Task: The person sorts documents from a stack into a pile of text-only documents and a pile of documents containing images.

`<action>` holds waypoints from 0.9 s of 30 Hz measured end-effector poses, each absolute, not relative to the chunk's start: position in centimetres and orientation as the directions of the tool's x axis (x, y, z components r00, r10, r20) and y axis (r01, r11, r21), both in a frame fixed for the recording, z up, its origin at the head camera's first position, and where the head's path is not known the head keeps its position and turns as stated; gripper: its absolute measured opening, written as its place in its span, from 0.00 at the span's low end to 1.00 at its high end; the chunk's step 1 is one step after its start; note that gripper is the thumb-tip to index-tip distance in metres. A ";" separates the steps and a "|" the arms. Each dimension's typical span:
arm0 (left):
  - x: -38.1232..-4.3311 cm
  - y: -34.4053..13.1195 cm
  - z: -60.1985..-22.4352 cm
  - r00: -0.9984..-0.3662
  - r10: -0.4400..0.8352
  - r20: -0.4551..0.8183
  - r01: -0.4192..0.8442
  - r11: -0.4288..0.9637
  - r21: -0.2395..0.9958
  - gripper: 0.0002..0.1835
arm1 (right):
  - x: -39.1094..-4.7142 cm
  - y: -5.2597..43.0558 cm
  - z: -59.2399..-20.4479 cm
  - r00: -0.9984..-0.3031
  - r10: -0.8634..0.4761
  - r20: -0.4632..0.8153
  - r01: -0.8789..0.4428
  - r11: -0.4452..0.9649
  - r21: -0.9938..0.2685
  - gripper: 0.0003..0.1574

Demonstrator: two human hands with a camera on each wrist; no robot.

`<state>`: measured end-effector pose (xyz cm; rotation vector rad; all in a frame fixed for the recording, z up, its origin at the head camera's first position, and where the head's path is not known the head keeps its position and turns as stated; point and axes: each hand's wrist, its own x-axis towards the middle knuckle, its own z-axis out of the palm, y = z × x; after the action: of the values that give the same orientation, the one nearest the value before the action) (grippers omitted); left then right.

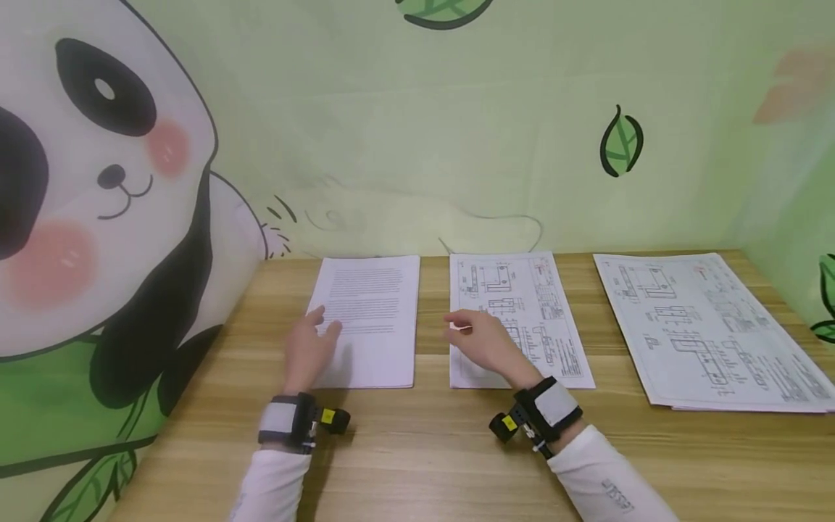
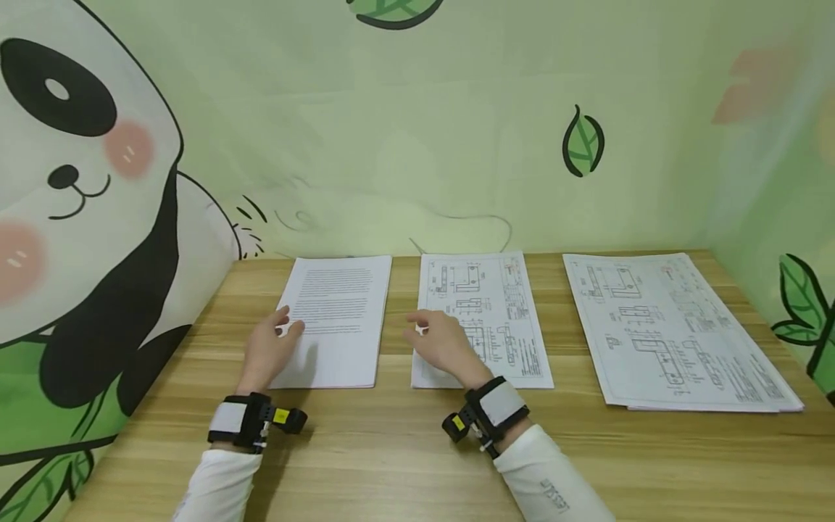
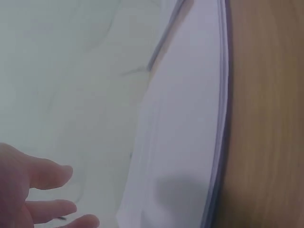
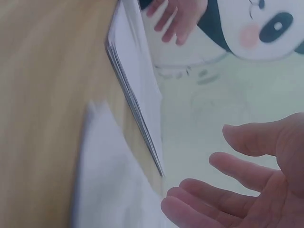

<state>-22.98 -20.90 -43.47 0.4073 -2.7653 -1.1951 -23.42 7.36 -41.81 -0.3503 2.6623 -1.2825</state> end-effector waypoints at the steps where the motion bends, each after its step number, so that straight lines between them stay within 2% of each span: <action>1: -23.0 -20.5 -43.5 -0.963 -0.268 0.002 -0.182 0.658 0.731 0.30 | -23.6 8.1 -41.7 -0.962 -0.269 -0.040 -0.138 0.612 -0.778 0.25; 10: -23.9 -16.2 -43.6 -0.981 -0.192 0.032 -0.100 0.636 0.765 0.28 | -24.8 14.5 -41.4 -0.973 -0.230 -0.011 -0.142 0.640 -0.755 0.28; 16: -24.1 -13.2 -43.3 -0.989 -0.117 0.095 0.001 0.629 0.778 0.25 | -25.0 19.0 -41.2 -0.978 -0.206 -0.020 -0.123 0.657 -0.744 0.34; 27: -23.9 -8.1 -43.0 -0.995 0.042 0.089 0.098 0.555 0.826 0.23 | -24.0 26.1 -39.7 -0.995 -0.086 0.049 -0.097 0.763 -0.639 0.38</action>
<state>-23.95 -8.12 -42.98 -0.1225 -2.7177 -1.4496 -24.01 26.06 -39.66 -0.1541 2.9651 -1.0757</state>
